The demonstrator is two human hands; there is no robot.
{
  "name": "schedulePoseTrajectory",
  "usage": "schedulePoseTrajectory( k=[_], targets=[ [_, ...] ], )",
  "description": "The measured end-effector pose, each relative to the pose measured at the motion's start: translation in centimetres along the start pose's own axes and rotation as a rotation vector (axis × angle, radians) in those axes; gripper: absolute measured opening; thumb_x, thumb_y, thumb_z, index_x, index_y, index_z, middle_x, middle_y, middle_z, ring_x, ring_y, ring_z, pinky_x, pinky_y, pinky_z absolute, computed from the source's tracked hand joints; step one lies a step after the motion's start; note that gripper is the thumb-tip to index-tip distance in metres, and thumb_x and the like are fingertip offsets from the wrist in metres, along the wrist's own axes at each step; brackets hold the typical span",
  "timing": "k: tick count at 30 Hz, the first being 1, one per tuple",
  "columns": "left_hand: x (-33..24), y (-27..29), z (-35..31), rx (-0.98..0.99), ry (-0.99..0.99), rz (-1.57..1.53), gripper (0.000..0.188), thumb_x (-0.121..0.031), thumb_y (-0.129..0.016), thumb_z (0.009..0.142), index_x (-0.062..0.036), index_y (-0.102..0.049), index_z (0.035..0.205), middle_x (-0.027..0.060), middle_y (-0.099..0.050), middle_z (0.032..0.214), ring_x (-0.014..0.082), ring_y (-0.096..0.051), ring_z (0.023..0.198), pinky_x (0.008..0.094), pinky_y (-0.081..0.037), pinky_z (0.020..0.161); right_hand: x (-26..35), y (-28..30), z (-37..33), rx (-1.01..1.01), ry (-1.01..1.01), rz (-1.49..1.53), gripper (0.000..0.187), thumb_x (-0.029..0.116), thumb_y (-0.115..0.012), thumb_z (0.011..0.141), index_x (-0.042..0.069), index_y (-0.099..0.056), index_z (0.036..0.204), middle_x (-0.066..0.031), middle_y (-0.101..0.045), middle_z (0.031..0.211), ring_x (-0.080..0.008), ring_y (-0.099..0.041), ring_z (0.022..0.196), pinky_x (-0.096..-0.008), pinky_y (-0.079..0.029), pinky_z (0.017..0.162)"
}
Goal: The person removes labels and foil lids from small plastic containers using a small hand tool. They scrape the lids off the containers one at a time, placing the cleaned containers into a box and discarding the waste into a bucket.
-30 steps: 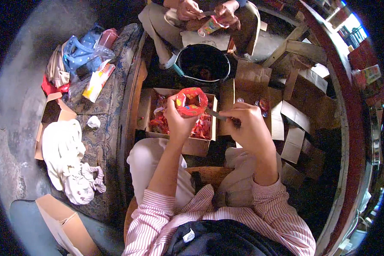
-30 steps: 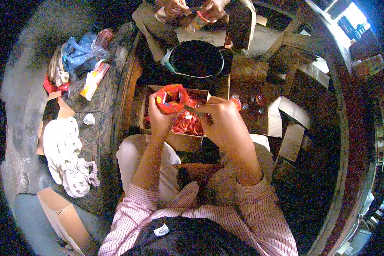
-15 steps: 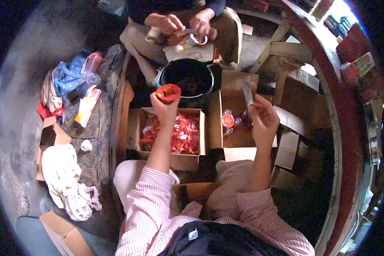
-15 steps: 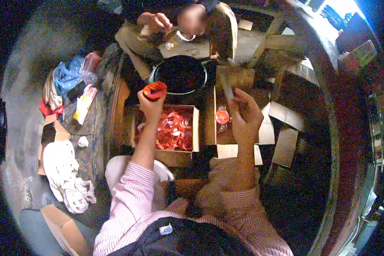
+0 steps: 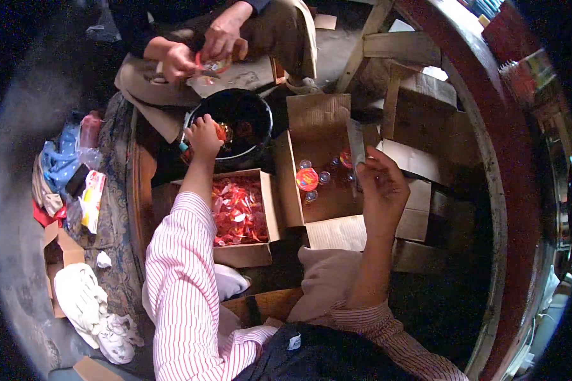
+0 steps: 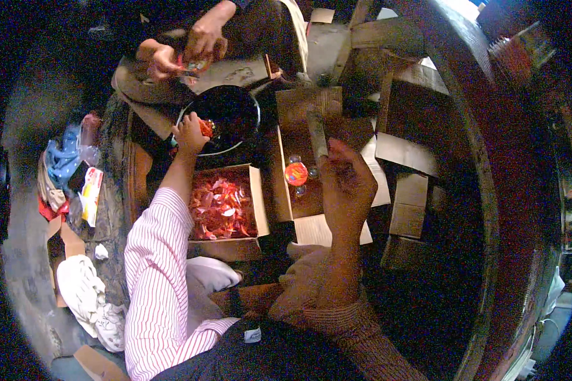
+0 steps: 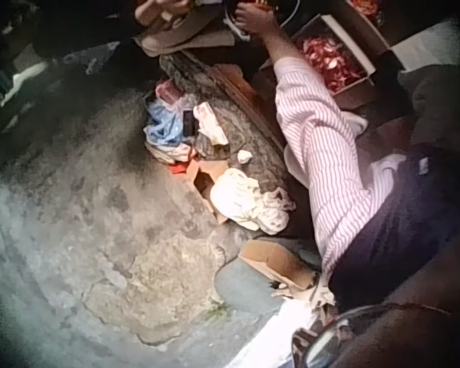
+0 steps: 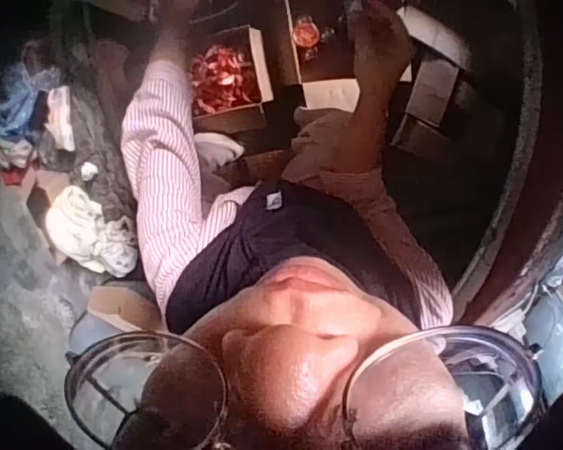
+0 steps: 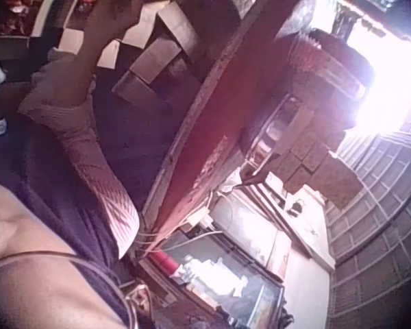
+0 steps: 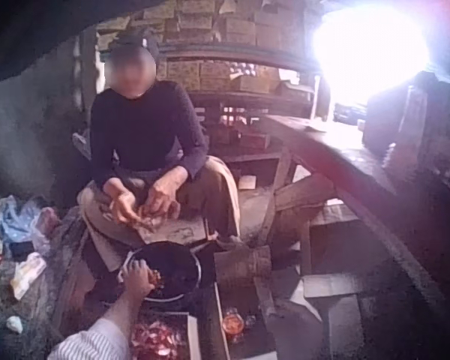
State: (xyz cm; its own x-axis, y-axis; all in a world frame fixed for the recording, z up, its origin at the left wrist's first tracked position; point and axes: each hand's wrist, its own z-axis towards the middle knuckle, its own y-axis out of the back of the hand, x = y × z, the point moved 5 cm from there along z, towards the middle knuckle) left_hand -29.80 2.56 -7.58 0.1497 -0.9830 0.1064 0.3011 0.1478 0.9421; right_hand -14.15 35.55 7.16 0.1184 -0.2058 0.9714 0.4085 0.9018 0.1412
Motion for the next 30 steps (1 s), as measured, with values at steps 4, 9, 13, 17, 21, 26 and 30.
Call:
schedulePoseTrajectory(
  k=[4,9,13,17,21,26,30],
  targets=[
    [-0.7,-1.9,0.2,-0.049,-0.111,0.195,0.014,-0.021,-0.057,0.075,-0.0123,-0.051,0.085,0.0063,-0.055,0.080,0.0236,-0.056,0.079,0.0389,-0.037,0.075,0.3,-0.5,-0.2,0.017,-0.045,0.078,0.026,0.003,-0.065,0.074,0.002,-0.060,0.100,-0.0065,-0.062,0.085,-0.0114,-0.057,0.078,-0.0239,-0.046,0.071],
    [-2.3,-4.9,-0.1,-0.069,-0.298,0.361,0.010,-0.020,-0.049,0.080,-0.0137,-0.057,0.078,0.0040,-0.056,0.077,0.0209,-0.055,0.081,0.0397,-0.033,0.081,0.2,-0.4,-0.1,0.015,-0.023,0.148,0.027,0.002,-0.065,0.075,0.002,-0.060,0.101,-0.0055,-0.062,0.083,-0.0104,-0.057,0.075,-0.0228,-0.047,0.068],
    [-3.7,-6.6,0.3,0.072,-0.365,0.448,0.017,-0.019,-0.048,0.080,-0.0129,-0.063,0.080,0.0039,-0.059,0.082,0.0198,-0.055,0.084,0.0405,-0.031,0.084,0.4,0.0,-0.1,-0.043,-0.016,0.162,0.027,0.001,-0.065,0.075,0.002,-0.059,0.101,-0.0049,-0.062,0.082,-0.0098,-0.057,0.073,-0.0218,-0.047,0.066],
    [-4.0,-6.4,0.4,0.152,-0.342,0.410,0.017,-0.021,-0.050,0.079,-0.0123,-0.064,0.082,0.0036,-0.060,0.083,0.0207,-0.055,0.084,0.0409,-0.030,0.084,0.3,0.1,-0.2,-0.059,-0.036,0.209,0.030,0.002,-0.067,0.073,0.003,-0.060,0.103,-0.0038,-0.061,0.084,-0.0091,-0.056,0.076,-0.0213,-0.046,0.068],
    [-2.8,-4.5,-0.5,0.103,-0.125,0.227,0.017,-0.025,-0.056,0.074,-0.0120,-0.062,0.084,0.0031,-0.059,0.084,0.0218,-0.055,0.083,0.0413,-0.032,0.082,0.2,0.2,0.0,-0.084,-0.020,0.203,0.028,0.000,-0.065,0.074,0.002,-0.060,0.101,-0.0046,-0.062,0.083,-0.0098,-0.057,0.074,-0.0216,-0.047,0.067],
    [-2.0,-1.7,-0.7,-0.055,-0.099,0.184,0.022,-0.023,-0.066,0.066,-0.0129,-0.061,0.085,0.0035,-0.059,0.085,0.0216,-0.058,0.080,0.0409,-0.033,0.083,0.3,0.1,0.0,-0.088,0.011,0.203,0.028,-0.001,-0.065,0.074,0.003,-0.060,0.101,-0.0046,-0.061,0.084,-0.0095,-0.056,0.075,-0.0216,-0.046,0.068],
    [1.1,-4.8,-0.5,0.425,-0.175,0.249,0.016,-0.028,-0.060,0.071,-0.0232,-0.065,0.085,-0.0010,-0.064,0.085,0.0192,-0.061,0.081,0.0431,-0.029,0.088,0.8,-0.6,-0.5,-0.066,0.009,0.254,0.028,-0.002,-0.065,0.073,0.003,-0.060,0.101,-0.0046,-0.061,0.084,-0.0096,-0.056,0.076,-0.0215,-0.046,0.068]
  ],
)
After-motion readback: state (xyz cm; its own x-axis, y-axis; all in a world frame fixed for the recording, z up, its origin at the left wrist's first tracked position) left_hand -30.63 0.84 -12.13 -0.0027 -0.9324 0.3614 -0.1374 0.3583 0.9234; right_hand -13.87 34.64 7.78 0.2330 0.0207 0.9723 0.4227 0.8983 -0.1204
